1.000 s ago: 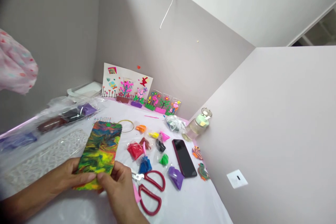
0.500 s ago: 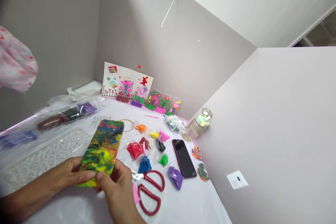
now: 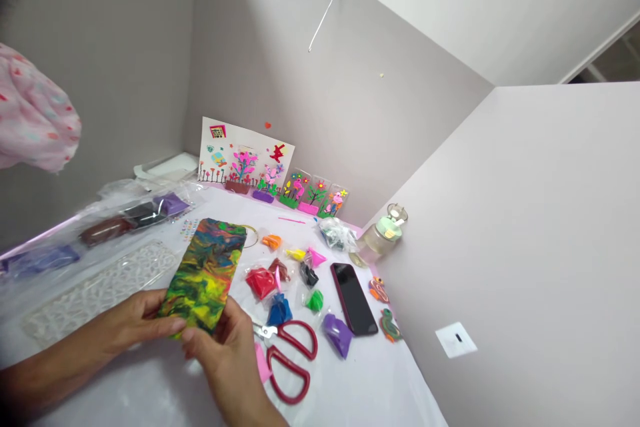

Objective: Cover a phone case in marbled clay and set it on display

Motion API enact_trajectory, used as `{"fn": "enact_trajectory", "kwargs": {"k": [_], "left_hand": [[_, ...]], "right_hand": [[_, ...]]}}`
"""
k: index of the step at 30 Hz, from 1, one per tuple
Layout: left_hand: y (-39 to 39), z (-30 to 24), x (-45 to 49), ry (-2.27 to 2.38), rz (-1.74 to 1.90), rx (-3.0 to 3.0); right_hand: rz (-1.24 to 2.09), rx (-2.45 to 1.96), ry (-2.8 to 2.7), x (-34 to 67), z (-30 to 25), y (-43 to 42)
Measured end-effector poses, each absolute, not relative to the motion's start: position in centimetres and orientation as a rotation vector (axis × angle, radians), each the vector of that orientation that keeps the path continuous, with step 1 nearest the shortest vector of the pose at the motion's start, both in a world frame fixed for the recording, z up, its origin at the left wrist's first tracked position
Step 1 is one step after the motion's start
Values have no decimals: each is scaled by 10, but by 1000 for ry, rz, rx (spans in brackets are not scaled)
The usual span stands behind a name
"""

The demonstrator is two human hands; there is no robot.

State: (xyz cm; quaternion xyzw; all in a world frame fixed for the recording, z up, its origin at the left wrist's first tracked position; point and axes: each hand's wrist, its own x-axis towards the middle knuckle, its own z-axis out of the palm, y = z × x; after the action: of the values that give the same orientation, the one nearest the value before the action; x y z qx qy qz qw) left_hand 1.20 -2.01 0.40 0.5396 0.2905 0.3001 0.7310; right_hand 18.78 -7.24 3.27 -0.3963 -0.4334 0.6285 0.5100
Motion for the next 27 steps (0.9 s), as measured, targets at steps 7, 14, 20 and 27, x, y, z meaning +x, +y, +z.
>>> {"fn": "enact_trajectory", "kwargs": {"k": [7, 14, 20, 27], "left_hand": [[-19, -1, 13, 638, 652, 1136], [-22, 6, 14, 651, 647, 1112], [-26, 24, 15, 720, 666, 1064], [-26, 23, 15, 715, 663, 1065]], "right_hand": [[1483, -940, -995, 191, 36, -69], [1492, -926, -987, 191, 35, -70], [1450, -946, -1010, 191, 34, -71], [1387, -1031, -1014, 191, 35, -72]]}}
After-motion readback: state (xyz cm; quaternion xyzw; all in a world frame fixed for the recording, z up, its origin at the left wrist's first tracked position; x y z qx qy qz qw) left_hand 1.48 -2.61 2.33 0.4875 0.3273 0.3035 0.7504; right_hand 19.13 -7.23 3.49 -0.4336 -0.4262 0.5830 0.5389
